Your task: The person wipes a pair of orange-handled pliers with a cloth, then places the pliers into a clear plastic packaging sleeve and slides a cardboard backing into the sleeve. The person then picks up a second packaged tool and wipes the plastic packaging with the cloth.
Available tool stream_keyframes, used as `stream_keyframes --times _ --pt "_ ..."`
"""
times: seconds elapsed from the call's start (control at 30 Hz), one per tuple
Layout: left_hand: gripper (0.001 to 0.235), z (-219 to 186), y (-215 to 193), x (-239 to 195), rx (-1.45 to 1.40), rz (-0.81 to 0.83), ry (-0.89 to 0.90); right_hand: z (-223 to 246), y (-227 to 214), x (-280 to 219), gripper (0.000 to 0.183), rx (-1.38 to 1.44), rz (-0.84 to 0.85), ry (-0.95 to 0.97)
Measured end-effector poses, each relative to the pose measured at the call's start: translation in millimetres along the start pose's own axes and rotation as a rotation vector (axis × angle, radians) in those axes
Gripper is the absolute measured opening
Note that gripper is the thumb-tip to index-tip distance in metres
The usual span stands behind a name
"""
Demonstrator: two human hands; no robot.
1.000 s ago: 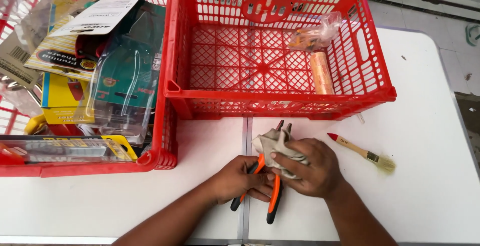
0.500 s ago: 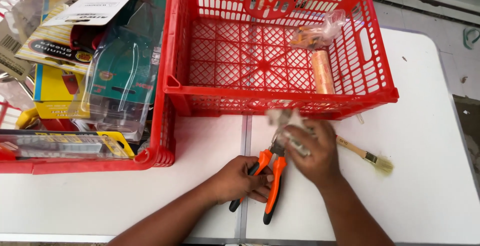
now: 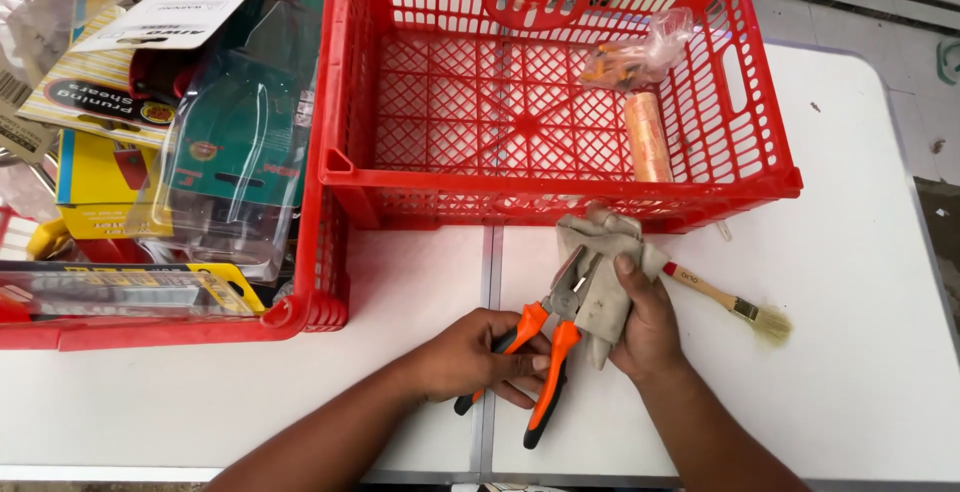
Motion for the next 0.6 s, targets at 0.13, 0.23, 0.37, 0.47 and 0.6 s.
stream_keyframes --times 0.13,0.23,0.37,0.47,0.6 --pt "0.027 -1 1 -3 0.027 -0.038 -0.022 16 21 3 0.045 -0.01 0.29 -0.035" --pt "0.025 -1 -1 -1 0.051 -0.086 -0.033 11 -5 11 0.029 -0.054 0.241 -0.03" --pt "0.018 3 -1 -3 0.102 -0.053 -0.016 -3 -35 12 0.029 -0.239 0.27 0.09" --pt "0.021 -1 0 -8 0.137 -0.074 -0.024 -8 -56 13 0.038 -0.296 0.26 0.116" --pt "0.03 1 -5 -11 0.169 -0.07 -0.043 -6 -48 7 0.04 -0.331 0.482 0.119"
Point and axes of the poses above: each hand's wrist, its own x-axis towards the middle knuckle, its own y-axis out of the palm, z = x × y, the point moved 7 cm from there along x, towards the middle knuckle, and after that the axes turned 4 degrees about -z, right-handed, at the moved point
